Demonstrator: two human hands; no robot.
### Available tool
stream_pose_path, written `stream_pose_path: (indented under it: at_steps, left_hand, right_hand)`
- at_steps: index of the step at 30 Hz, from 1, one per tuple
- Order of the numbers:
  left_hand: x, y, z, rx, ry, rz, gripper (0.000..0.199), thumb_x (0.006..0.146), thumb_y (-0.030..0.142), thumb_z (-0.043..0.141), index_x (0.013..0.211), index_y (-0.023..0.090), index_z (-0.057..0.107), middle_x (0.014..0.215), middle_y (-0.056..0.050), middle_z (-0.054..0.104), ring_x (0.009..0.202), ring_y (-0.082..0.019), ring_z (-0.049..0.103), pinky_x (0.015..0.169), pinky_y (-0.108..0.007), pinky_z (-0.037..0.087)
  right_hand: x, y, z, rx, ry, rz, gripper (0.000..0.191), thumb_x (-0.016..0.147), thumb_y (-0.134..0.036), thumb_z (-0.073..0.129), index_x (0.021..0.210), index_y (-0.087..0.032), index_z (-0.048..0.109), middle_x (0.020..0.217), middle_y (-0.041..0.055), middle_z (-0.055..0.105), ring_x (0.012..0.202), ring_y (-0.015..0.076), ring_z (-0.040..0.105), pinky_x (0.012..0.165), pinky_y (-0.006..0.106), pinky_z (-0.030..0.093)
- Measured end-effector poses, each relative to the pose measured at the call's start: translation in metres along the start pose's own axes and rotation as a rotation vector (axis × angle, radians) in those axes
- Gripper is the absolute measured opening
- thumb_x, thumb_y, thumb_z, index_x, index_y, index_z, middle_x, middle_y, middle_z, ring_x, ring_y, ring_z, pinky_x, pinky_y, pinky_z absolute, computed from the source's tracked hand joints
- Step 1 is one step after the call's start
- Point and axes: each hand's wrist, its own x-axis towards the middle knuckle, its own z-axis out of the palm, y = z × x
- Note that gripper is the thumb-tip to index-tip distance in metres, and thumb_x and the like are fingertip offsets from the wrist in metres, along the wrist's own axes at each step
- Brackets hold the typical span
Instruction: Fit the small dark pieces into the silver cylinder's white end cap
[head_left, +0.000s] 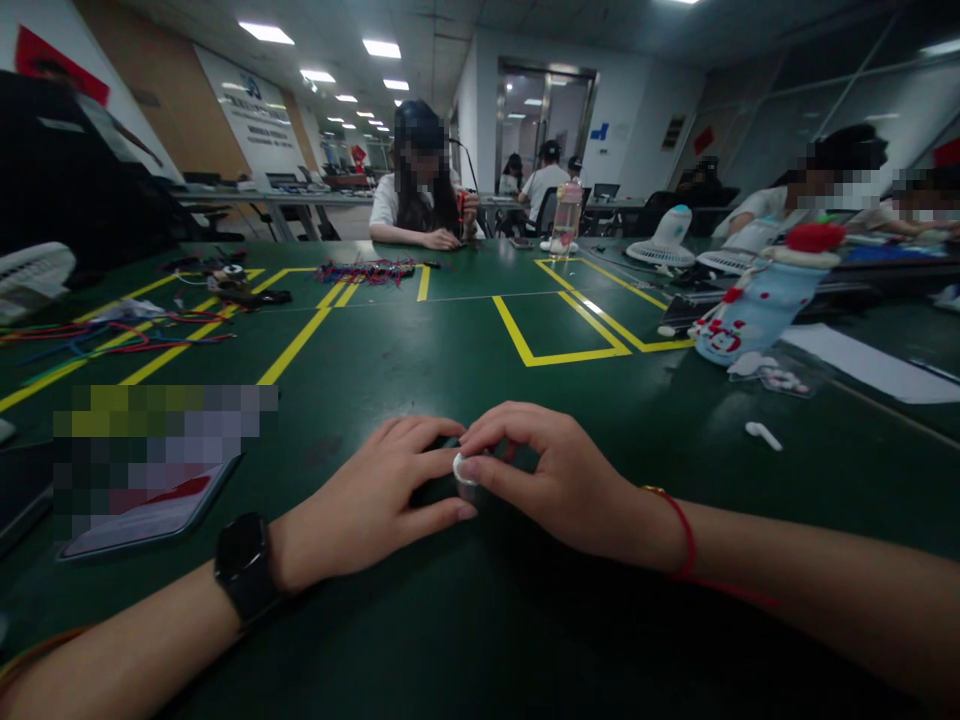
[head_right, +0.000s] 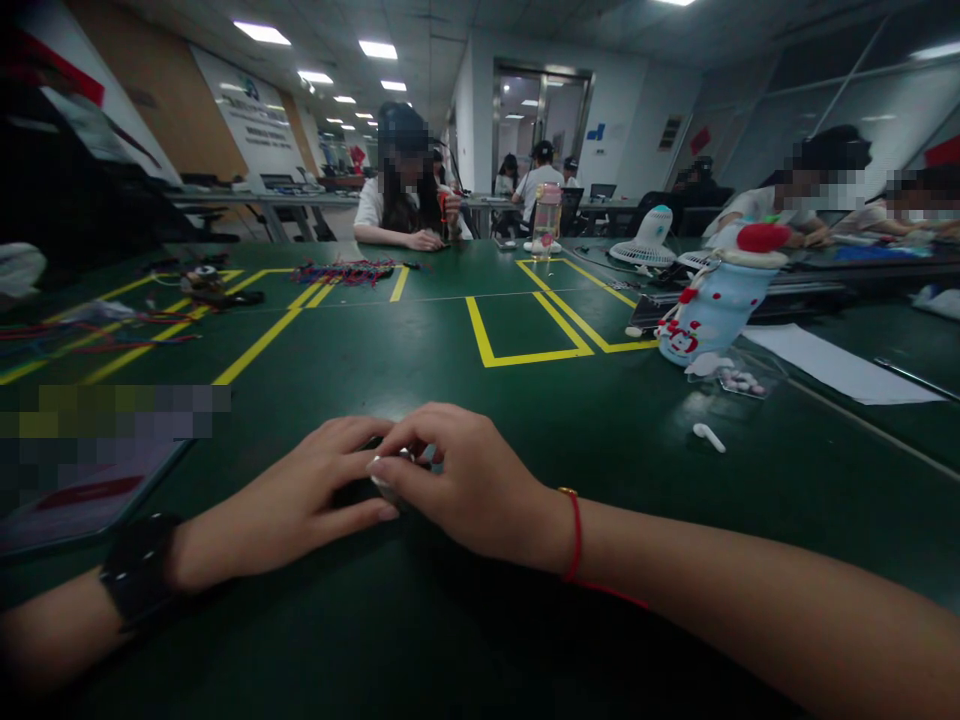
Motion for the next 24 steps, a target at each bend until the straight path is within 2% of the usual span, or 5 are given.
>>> stream_pose_path:
  at_steps: [3,12,18,21,24]
  left_hand:
    - [0.0,-0.001,0.001,-0.011,0.018,0.009,0.033,0.09,0.047,0.059,0.119,0.032,0.06,0.127,-0.004,0.053,0.114,-0.029,0.049,0.097,-0.047,0.038]
    - [-0.001,-0.002,-0.001,-0.017,0.011,0.018,0.029,0.089,0.045,0.06,0.114,0.03,0.062,0.128,-0.004,0.052,0.116,-0.029,0.047,0.099,-0.047,0.037]
    - [-0.001,-0.002,-0.002,-0.034,0.015,0.018,0.026,0.089,0.043,0.061,0.111,0.03,0.064,0.125,-0.004,0.054,0.113,-0.028,0.05,0.097,-0.046,0.04]
    - [-0.003,-0.003,-0.003,-0.059,0.034,0.026,0.027,0.088,0.039,0.062,0.113,0.029,0.063,0.128,-0.004,0.054,0.115,-0.027,0.05,0.099,-0.045,0.04]
    - [-0.005,-0.005,-0.003,-0.093,0.061,0.028,0.029,0.086,0.034,0.064,0.114,0.027,0.062,0.128,-0.004,0.054,0.118,-0.026,0.05,0.101,-0.042,0.04]
  right_hand:
    - [0.001,0.001,-0.003,0.016,0.019,-0.041,0.009,0.087,-0.025,0.063,0.086,-0.018,0.068,0.089,0.0021,0.067,0.084,0.0135,0.061,0.076,0.027,0.048]
    - [-0.002,0.006,-0.005,0.014,0.014,-0.1,0.007,0.088,-0.024,0.062,0.09,-0.018,0.066,0.088,0.0016,0.063,0.084,0.0126,0.058,0.076,0.026,0.046]
    - [-0.003,0.003,-0.007,0.007,0.08,-0.12,0.008,0.09,-0.025,0.059,0.089,-0.019,0.064,0.086,0.0015,0.062,0.081,0.013,0.058,0.072,0.027,0.046]
    - [-0.009,0.01,-0.013,-0.025,0.007,-0.09,0.008,0.089,-0.026,0.06,0.091,-0.019,0.065,0.087,0.002,0.063,0.081,0.0135,0.058,0.073,0.028,0.046]
    - [-0.013,0.021,-0.021,-0.133,-0.17,-0.046,0.008,0.088,-0.024,0.062,0.092,-0.019,0.067,0.092,0.0036,0.064,0.087,0.0153,0.058,0.078,0.031,0.046]
